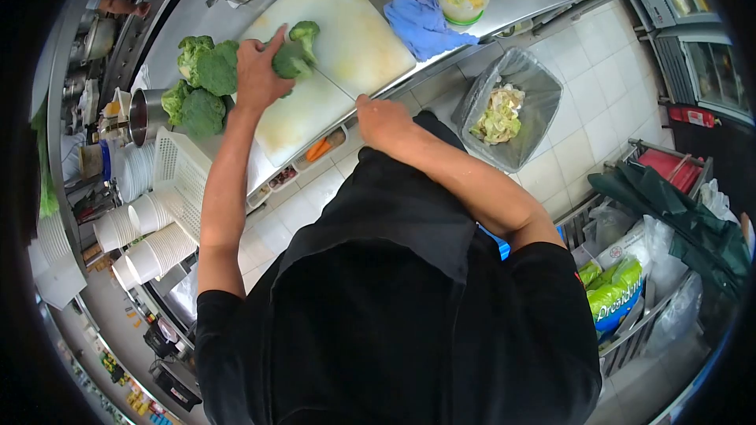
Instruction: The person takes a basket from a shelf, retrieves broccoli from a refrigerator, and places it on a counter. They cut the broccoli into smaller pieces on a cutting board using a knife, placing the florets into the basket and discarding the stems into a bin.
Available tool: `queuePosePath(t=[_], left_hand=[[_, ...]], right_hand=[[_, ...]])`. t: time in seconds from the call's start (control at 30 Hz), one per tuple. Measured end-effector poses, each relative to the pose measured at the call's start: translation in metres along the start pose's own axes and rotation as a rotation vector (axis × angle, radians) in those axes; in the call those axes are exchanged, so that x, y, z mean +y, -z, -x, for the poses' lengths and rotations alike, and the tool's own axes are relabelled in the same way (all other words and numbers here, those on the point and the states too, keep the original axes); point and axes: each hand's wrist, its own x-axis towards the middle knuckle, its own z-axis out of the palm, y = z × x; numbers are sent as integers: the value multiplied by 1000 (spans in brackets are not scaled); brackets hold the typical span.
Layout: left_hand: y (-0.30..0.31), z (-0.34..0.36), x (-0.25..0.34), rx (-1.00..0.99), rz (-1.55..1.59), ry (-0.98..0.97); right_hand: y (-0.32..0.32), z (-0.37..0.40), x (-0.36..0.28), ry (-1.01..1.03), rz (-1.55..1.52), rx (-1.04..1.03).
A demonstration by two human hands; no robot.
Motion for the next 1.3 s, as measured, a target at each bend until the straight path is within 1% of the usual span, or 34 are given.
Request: queuePosePath(t=[0.1, 0.17, 0.23, 0.27, 0.37, 0.4, 0.53, 0.7, 0.8, 0.9, 1.03, 1.13, 1.23, 1.3], left_hand=[[-19, 29, -41, 91, 89, -32], [-17, 41, -41, 123, 225, 58], [-27, 47, -45, 218, 331, 83], [-27, 47, -43, 167, 430, 177], [-24, 45, -33, 258, 325, 115], [-23, 45, -29, 303, 318, 53], [-19, 43, -20, 228, 231, 101], [-8, 31, -17, 142, 68, 201], [-9, 27, -28, 166, 47, 112], [-6, 20, -21, 116, 0, 130], [-8, 23, -7, 90, -7, 94], [-12, 22, -17, 134, 16, 85], [-17, 24, -23, 188, 61, 99], [-18, 23, -24, 222, 111, 117]], right_hand=[[16, 14, 7, -32, 7, -76], [27, 25, -3, -48, 0, -124], [39, 35, -16, -71, -15, -169], [41, 36, -20, -53, -9, -171], [44, 33, -27, 9, 25, -151], [43, 32, -27, 30, 42, -133], [36, 26, -27, 96, 53, -64], [3, 3, -20, 130, 59, 29], [-6, -6, -17, 136, 55, 43], [-5, -14, -15, 131, 49, 14], [-2, -11, -14, 127, 41, -16], [9, 5, -17, 84, 22, -23], [26, 27, -26, 78, -2, 50], [33, 28, -32, 94, 12, 14]])
